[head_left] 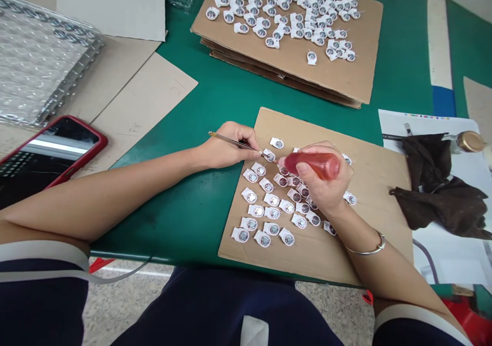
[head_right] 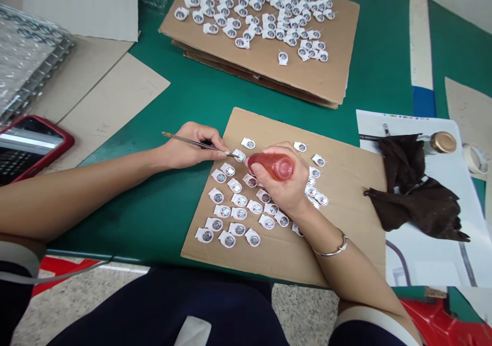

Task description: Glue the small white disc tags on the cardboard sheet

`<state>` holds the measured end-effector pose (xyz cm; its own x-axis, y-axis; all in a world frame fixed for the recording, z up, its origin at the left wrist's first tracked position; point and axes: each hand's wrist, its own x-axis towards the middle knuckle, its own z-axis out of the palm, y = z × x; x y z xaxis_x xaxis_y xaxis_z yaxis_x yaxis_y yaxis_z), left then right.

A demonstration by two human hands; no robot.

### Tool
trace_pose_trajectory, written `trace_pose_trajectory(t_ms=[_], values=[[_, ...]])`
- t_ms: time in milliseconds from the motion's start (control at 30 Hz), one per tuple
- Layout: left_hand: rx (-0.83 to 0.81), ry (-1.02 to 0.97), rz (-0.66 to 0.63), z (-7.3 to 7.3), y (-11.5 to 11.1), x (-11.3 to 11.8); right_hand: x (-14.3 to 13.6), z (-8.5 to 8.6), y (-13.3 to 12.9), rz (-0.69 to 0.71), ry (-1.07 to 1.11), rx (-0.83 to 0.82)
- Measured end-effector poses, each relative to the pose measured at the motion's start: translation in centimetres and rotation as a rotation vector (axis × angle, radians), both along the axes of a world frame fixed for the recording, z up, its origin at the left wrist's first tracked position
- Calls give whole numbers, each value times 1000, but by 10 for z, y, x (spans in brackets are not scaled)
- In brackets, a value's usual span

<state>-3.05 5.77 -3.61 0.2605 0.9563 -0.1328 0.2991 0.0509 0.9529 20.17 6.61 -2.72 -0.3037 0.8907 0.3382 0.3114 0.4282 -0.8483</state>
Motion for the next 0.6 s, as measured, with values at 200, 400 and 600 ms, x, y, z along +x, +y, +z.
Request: trace_pose_trajectory(t_ms=[200, 400, 600], values=[[6, 12, -17, 1, 0, 0, -1, -2, 0, -80, 11, -122], [-3, 23, -11, 1, 1, 0, 0, -7, 0, -88, 35, -166], [5, 13, -15, 1, 1, 0, 1, -8, 0, -88, 33, -189]])
